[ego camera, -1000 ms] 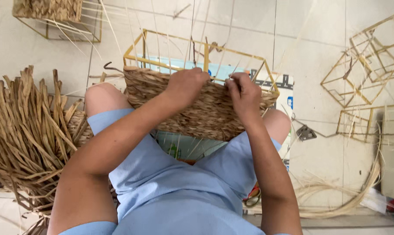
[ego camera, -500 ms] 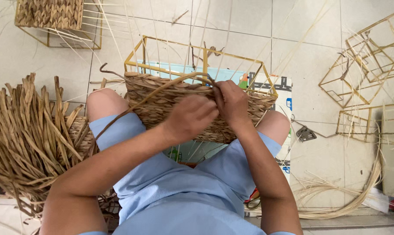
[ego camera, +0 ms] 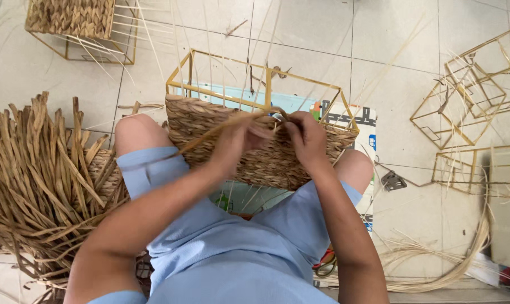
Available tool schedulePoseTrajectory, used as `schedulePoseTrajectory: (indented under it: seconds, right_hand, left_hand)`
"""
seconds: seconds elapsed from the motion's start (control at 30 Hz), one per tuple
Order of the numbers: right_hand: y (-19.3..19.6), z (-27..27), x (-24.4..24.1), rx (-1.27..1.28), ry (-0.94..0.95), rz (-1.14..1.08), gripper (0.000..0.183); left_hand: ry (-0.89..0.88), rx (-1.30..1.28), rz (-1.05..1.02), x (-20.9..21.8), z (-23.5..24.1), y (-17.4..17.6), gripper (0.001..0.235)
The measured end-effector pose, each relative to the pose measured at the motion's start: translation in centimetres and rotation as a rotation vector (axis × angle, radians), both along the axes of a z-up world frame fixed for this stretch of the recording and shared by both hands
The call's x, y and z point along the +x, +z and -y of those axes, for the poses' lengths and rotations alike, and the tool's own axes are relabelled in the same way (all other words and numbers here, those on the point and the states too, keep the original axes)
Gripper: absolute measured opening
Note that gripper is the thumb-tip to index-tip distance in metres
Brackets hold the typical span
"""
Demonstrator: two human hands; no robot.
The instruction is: The person weaves a basket by hand, threading dried plant fibers through a metal frame. They pick up individual fibers from a pile, wrap them around the frame's supports, and tuck the strands into the existing weave.
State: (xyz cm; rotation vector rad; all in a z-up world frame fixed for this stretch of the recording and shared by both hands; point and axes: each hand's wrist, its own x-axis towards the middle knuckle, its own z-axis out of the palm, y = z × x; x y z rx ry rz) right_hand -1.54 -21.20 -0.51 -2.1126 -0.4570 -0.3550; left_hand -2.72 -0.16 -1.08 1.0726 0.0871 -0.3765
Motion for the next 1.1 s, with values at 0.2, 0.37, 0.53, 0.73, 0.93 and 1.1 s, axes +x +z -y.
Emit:
schedulePoseTrajectory:
  seconds: [0.2, 0.37, 0.53, 0.73, 0.93, 1.1]
  right_hand:
    - [1.4, -1.4, 1.4, -0.316, -0.011, 0.237, 0.015]
    - [2.1, -1.6, 0.9, -0.401, 0.001, 0.147, 0.023]
    - [1.9, -1.4, 1.3, -0.421, 0.007, 0.100, 0.023]
    - [2.2, -1.8, 1.3, -0.493, 0.009, 0.172, 0.019]
    - [2.9, -1.8, 1.3, -0.515, 0.042, 0.175, 0.016]
    - [3.1, -2.0, 0.9, -0.482, 0.090, 0.129, 0.013]
  left_hand:
    - [0.038, 0.077, 0.397, -4.0, 0.3, 3.0, 0.040]
    - [-0.004, 0.262, 0.634, -3.3, -0.8, 5.4, 0.033]
    - [-0.085, 0.264, 0.624, -4.9, -0.4, 5.6, 0.031]
    - [0.142, 0.079, 0.884, -4.6, -2.3, 7.9, 0.059]
    - [0.798, 0.348, 0.971, 0.5, -7.9, 8.6, 0.080]
    - [0.644, 1.046, 1.012, -0.5, -7.6, 5.8, 0.049]
